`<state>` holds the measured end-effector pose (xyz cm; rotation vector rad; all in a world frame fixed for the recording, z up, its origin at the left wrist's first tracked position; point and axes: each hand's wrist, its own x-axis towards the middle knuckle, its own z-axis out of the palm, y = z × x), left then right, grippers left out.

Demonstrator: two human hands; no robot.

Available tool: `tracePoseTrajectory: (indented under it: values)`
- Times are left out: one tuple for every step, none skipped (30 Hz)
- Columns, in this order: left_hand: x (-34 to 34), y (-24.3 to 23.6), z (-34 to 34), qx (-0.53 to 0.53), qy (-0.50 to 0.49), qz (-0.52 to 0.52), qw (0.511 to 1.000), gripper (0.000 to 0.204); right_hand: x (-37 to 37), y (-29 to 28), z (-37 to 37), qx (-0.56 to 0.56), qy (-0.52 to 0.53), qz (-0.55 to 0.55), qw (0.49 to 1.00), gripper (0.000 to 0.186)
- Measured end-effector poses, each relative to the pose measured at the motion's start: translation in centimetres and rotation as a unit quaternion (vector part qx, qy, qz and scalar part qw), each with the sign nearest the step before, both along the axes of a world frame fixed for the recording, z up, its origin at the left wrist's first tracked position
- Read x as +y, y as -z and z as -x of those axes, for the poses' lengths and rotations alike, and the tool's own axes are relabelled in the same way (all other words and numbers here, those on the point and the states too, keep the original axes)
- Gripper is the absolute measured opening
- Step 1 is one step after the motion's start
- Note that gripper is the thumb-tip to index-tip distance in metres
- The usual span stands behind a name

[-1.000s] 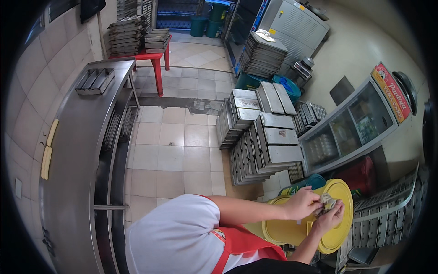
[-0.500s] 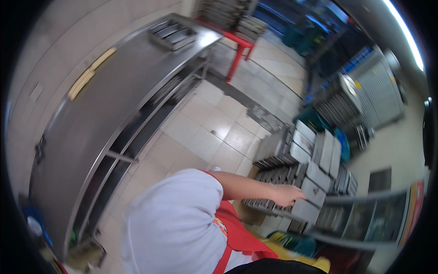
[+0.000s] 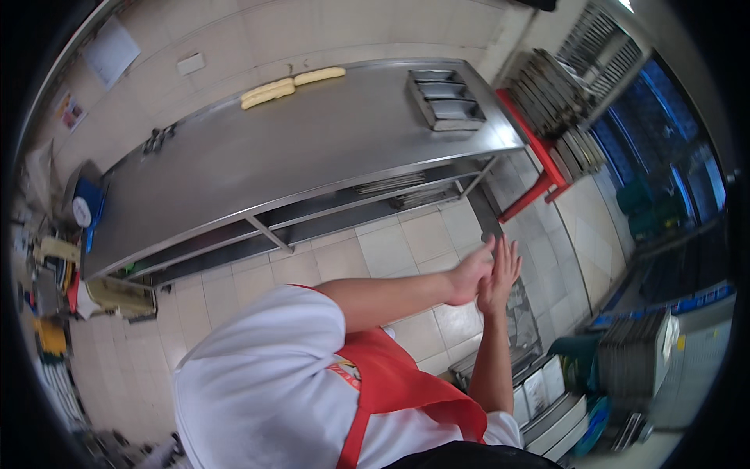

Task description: The person wipes down a metal table, scores a row of dough loaves using a small blade, sprays the loaves with water, and then transfers them from the table into metal loaf pans.

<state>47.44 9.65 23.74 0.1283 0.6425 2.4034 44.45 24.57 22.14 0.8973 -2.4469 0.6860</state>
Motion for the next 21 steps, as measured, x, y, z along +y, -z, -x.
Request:
tracePoseTrajectory:
  values:
    - [-2.6, -2.1, 0.8, 0.044, -0.022, 0.02, 0.999, 0.108, -0.6, 1.5, 4.2, -0.023, 0.044, -0.007, 0.999, 0.059]
    - [-4.9, -5.4, 1.1, 0.093, -0.036, 0.04, 0.994, 0.108, -0.1, 4.7, 8.1, -0.161, 0.027, 0.154, 0.974, 0.059]
    - [-6.7, -7.6, 2.2, 0.148, -0.044, 0.057, 0.986, 0.107, 0.6, 8.3, 12.4, -0.285, 0.012, 0.308, 0.908, 0.06]
    - [-9.7, -7.1, 2.9, 0.285, -0.156, 0.226, 0.918, 0.105, -4.4, 7.4, 13.6, -0.428, -0.026, 0.442, 0.788, 0.06]
    - [-12.5, -6.6, 3.8, 0.399, -0.247, 0.39, 0.793, 0.102, -10.0, 7.0, 13.7, -0.513, -0.073, 0.557, 0.649, 0.066]
    - [-15.1, -6.0, 4.6, 0.483, -0.313, 0.53, 0.623, 0.1, -15.7, 4.5, 12.3, -0.531, -0.181, 0.561, 0.609, 0.072]
    - [-18.1, -3.8, 6.6, 0.422, -0.386, 0.562, 0.597, 0.095, -20.9, 1.9, 10.9, -0.547, -0.284, 0.556, 0.557, 0.078]
    - [-22.1, -0.3, 9.4, 0.356, -0.457, 0.59, 0.563, 0.091, -26.3, -0.7, 9.4, -0.566, -0.377, 0.538, 0.497, 0.085]
    - [-26.0, 2.6, 11.9, 0.287, -0.52, 0.61, 0.524, 0.086, -28.9, -2.6, 9.9, -0.644, -0.277, 0.485, 0.522, 0.089]
    - [-30.5, 4.0, 13.6, 0.209, -0.524, 0.625, 0.54, 0.086, -31.3, -5.2, 11.1, -0.579, -0.336, 0.434, 0.602, 0.091]
    - [-33.3, 5.0, 15.0, 0.132, -0.542, 0.553, 0.619, 0.086, -33.8, -7.4, 12.2, -0.505, -0.395, 0.378, 0.668, 0.092]
    - [-36.0, 6.0, 16.6, 0.05, -0.565, 0.463, 0.681, 0.087, -35.6, -8.1, 13.2, -0.432, -0.433, 0.313, 0.726, 0.093]
    - [-37.4, 6.4, 18.3, -0.027, -0.58, 0.27, 0.768, 0.086, -38.0, -7.0, 15.9, -0.257, -0.464, 0.179, 0.829, 0.101]
    - [-39.0, 6.8, 19.7, -0.099, -0.57, 0.062, 0.813, 0.085, -41.2, -3.7, 19.3, -0.201, -0.458, 0.139, 0.855, 0.099]
    - [-39.1, 6.5, 20.7, -0.086, -0.527, 0.009, 0.845, 0.084, -43.3, 0.7, 22.8, -0.147, -0.433, 0.096, 0.884, 0.096]
    - [-40.6, 4.7, 21.5, -0.063, -0.493, -0.04, 0.867, 0.083, -46.0, 2.8, 26.1, -0.085, -0.418, 0.055, 0.903, 0.094]
    - [-43.1, 3.1, 22.2, -0.036, -0.464, -0.085, 0.881, 0.081, -48.6, 2.9, 28.9, -0.023, -0.371, -0.041, 0.928, 0.077]
    - [-46.3, 2.1, 22.5, 0.01, -0.461, -0.087, 0.883, 0.08, -50.3, 3.0, 32.4, -0.106, -0.321, -0.04, 0.94, 0.071]
    - [-50.5, 1.7, 21.1, 0.053, -0.453, -0.085, 0.886, 0.079, -51.7, 4.4, 35.7, -0.192, -0.263, -0.038, 0.945, 0.064]
    - [-55.0, 1.5, 19.3, 0.092, -0.444, -0.079, 0.888, 0.077, -53.5, 6.1, 37.6, -0.28, -0.2, -0.032, 0.938, 0.058]
    - [-59.5, 1.1, 17.7, 0.108, -0.493, 0.013, 0.863, 0.074, -55.9, 7.5, 38.6, -0.273, -0.223, -0.015, 0.936, 0.053]
